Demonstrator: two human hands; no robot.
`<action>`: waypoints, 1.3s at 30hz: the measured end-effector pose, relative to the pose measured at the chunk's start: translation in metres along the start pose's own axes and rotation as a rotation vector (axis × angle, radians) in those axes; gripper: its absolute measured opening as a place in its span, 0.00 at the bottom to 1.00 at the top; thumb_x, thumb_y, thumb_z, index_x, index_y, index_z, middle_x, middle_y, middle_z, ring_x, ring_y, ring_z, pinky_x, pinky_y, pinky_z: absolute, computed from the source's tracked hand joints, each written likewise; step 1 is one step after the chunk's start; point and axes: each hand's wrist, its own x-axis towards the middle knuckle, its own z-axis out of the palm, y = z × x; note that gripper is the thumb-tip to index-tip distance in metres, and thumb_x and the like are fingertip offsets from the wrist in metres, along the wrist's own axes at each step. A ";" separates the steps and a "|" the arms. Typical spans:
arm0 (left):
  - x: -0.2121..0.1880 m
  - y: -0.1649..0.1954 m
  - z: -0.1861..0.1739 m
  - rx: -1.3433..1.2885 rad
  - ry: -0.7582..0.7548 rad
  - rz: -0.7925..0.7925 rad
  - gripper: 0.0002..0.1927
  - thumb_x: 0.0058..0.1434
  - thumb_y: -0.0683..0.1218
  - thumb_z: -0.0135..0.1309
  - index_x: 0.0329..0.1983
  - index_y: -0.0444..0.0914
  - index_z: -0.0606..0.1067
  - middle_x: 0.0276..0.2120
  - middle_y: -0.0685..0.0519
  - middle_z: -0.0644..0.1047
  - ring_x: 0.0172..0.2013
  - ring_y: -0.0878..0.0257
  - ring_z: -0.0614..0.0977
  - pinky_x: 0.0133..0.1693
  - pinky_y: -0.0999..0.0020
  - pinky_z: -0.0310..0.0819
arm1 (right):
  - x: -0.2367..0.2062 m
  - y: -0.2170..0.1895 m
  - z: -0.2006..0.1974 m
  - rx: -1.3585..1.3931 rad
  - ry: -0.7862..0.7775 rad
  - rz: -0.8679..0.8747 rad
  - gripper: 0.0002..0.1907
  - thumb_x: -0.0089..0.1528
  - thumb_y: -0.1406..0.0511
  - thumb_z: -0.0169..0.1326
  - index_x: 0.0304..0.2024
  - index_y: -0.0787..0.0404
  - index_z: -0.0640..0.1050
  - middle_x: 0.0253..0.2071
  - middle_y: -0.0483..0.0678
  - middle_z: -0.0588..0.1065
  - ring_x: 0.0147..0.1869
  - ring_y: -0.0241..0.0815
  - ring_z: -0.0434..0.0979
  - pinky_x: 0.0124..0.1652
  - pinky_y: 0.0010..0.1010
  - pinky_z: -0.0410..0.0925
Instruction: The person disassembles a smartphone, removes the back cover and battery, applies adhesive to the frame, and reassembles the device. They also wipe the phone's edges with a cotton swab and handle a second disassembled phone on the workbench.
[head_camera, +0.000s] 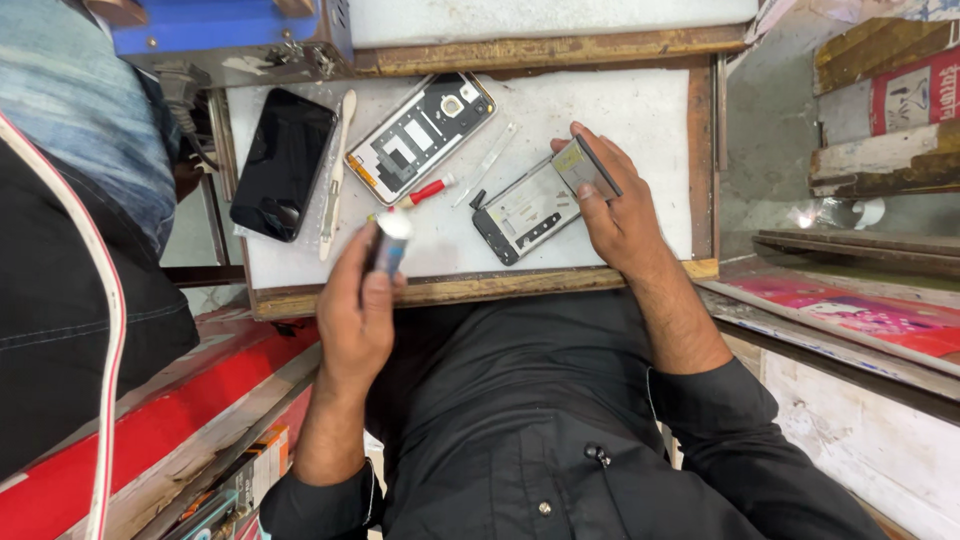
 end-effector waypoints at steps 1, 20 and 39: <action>0.000 -0.002 0.004 -0.193 -0.031 -0.042 0.20 0.71 0.42 0.49 0.66 0.37 0.66 0.45 0.47 0.80 0.37 0.64 0.81 0.40 0.71 0.79 | 0.000 -0.001 0.000 0.020 -0.002 0.021 0.30 0.68 0.70 0.43 0.74 0.64 0.63 0.65 0.54 0.76 0.74 0.55 0.69 0.74 0.44 0.59; 0.030 -0.017 0.091 -0.316 -0.033 0.273 0.16 0.73 0.37 0.54 0.60 0.30 0.66 0.58 0.40 0.77 0.55 0.57 0.82 0.58 0.63 0.81 | -0.004 0.003 0.001 -0.041 0.002 -0.001 0.28 0.69 0.71 0.42 0.73 0.64 0.63 0.65 0.53 0.76 0.72 0.51 0.73 0.78 0.51 0.51; 0.042 -0.015 0.104 0.063 -0.061 0.391 0.14 0.72 0.39 0.56 0.57 0.33 0.68 0.56 0.42 0.80 0.57 0.53 0.84 0.56 0.61 0.83 | -0.006 0.009 -0.001 -0.018 0.001 -0.023 0.34 0.63 0.74 0.45 0.74 0.61 0.62 0.67 0.52 0.75 0.73 0.50 0.73 0.78 0.53 0.50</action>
